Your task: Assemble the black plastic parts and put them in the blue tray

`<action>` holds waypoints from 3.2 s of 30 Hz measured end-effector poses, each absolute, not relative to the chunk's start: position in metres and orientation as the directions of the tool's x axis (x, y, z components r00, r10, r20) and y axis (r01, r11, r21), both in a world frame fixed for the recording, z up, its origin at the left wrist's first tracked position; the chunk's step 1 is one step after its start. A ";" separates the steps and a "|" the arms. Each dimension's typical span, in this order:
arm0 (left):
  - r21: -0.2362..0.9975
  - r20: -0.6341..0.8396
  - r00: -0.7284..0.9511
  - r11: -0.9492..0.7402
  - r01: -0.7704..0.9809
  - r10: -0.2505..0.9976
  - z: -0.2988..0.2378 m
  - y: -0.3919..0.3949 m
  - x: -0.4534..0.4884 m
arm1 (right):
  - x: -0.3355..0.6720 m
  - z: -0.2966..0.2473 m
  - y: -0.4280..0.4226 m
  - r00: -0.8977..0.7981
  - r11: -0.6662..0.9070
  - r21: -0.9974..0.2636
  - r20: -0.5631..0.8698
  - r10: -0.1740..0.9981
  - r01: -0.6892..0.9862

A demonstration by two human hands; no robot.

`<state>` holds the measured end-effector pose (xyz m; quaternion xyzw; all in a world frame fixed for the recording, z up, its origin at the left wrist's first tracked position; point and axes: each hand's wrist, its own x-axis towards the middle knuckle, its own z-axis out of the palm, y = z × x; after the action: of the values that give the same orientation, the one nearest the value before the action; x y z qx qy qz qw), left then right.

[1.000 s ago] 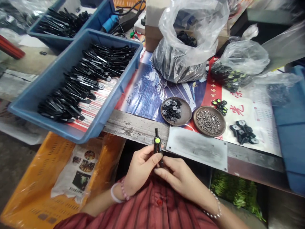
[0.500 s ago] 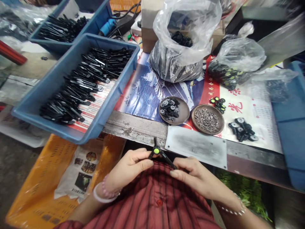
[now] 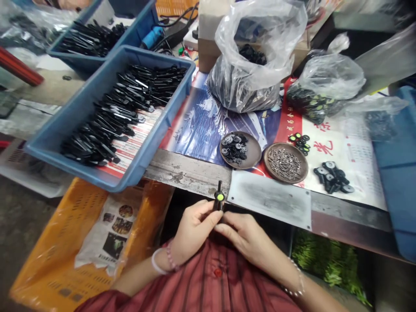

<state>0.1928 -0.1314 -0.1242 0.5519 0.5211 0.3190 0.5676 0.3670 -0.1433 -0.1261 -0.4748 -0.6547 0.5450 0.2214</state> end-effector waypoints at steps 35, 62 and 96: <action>0.914 -0.391 0.187 0.405 -0.037 0.901 -0.117 -0.131 0.194 | 0.361 -0.122 -0.142 -0.528 -0.008 -0.949 -0.183 0.829 0.316; 0.760 -0.575 0.331 0.638 -0.124 0.748 -0.112 -0.133 0.168 | 0.395 -0.118 -0.130 -0.616 -0.320 -0.929 -0.364 0.699 0.186; 0.492 -0.409 0.610 0.727 -0.479 0.679 -0.135 -0.125 0.159 | 0.349 -0.126 -0.145 -0.706 -0.528 -0.841 -0.302 0.641 -0.120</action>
<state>0.1590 -0.1246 -0.1349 0.1691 0.2953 0.3284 0.8811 0.3495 -0.1452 -0.1261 -0.3053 -0.4269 0.8190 0.2322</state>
